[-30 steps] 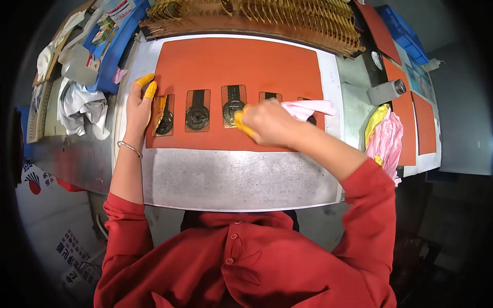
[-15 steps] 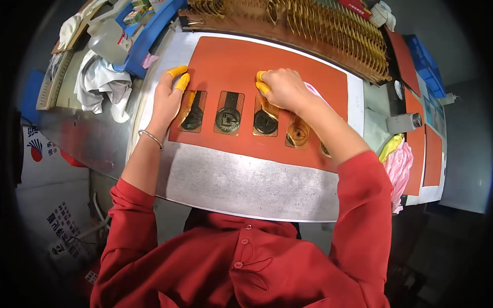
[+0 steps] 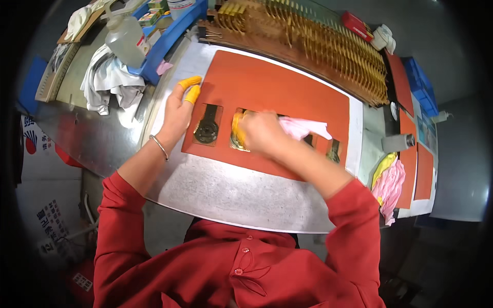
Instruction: The person cleans several gold-colored medals arranged on a red mat using a yellow cloth. They wipe each medal individually, occasionally picking up a bottle to apply liquid to the cloth before continuing to rub the surfaces of the medals.
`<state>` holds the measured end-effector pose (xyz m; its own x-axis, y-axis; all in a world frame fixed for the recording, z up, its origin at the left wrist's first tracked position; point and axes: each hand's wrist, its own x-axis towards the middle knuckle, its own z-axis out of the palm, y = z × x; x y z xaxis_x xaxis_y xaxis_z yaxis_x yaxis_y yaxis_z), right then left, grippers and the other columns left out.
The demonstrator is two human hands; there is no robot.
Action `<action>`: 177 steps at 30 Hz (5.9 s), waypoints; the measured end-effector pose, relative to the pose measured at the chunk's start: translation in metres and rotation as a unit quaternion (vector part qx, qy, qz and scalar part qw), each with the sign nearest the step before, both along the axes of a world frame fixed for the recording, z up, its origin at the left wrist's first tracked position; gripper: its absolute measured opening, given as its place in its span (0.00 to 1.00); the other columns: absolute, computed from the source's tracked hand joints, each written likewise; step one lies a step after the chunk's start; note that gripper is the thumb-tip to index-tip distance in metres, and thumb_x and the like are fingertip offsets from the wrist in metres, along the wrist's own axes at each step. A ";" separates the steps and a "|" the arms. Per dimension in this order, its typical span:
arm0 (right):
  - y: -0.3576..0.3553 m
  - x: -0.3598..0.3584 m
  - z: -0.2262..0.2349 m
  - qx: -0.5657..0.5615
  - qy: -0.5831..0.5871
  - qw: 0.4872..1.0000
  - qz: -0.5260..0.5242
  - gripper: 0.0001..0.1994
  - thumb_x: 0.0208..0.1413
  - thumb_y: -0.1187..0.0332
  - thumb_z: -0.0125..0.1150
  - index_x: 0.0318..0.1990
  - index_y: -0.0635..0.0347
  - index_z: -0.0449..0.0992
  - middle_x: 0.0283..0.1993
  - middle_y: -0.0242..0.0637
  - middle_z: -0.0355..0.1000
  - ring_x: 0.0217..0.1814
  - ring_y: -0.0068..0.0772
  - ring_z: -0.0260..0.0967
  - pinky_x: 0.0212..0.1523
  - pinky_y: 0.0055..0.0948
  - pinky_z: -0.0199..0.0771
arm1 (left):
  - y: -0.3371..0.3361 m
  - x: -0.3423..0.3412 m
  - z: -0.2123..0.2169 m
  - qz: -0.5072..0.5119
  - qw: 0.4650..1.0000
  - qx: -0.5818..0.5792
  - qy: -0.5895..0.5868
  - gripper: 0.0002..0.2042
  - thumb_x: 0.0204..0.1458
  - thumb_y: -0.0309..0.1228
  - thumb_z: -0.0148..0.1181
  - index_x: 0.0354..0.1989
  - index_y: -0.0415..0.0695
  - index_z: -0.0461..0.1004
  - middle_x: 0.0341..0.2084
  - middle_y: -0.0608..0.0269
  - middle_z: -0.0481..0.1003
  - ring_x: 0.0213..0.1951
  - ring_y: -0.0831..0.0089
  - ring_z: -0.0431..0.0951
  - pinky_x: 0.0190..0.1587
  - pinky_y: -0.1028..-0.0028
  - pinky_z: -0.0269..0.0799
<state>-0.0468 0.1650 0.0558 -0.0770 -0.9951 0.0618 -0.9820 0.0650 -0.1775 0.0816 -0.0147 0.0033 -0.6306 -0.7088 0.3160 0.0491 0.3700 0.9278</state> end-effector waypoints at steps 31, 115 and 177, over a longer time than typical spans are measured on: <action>-0.059 0.060 0.010 0.020 -0.077 0.997 0.009 0.06 0.40 0.70 0.55 0.26 0.58 0.75 0.24 0.46 0.73 0.29 0.48 0.73 0.30 0.46 0.70 | -0.011 0.003 0.016 -0.102 0.971 0.209 0.051 0.12 0.58 0.24 0.44 0.49 0.35 0.67 0.46 0.55 0.71 0.51 0.70 0.69 0.55 0.75 0.61; -0.010 0.053 0.005 -0.019 -0.099 0.978 0.183 0.07 0.39 0.74 0.59 0.30 0.58 0.73 0.21 0.40 0.67 0.24 0.42 0.69 0.24 0.37 0.69 | 0.001 0.078 0.026 -0.109 0.908 -0.344 -0.215 0.20 0.49 0.29 0.54 0.52 0.41 0.65 0.54 0.55 0.61 0.60 0.57 0.56 0.63 0.57 0.46; 0.056 -0.092 0.017 0.028 -0.012 0.999 -0.022 0.06 0.48 0.67 0.55 0.31 0.57 0.73 0.27 0.42 0.72 0.29 0.47 0.70 0.30 0.41 0.69 | 0.012 0.066 0.034 -0.103 0.891 -0.385 -0.219 0.18 0.47 0.21 0.51 0.49 0.39 0.67 0.54 0.55 0.64 0.60 0.56 0.60 0.60 0.63 0.54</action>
<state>-0.1387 0.2208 0.0732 -0.1216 -0.9926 0.0040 -0.9736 0.1185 -0.1951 0.1472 -0.0029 0.0371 -0.9045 -0.2431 0.3504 -0.1139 0.9295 0.3508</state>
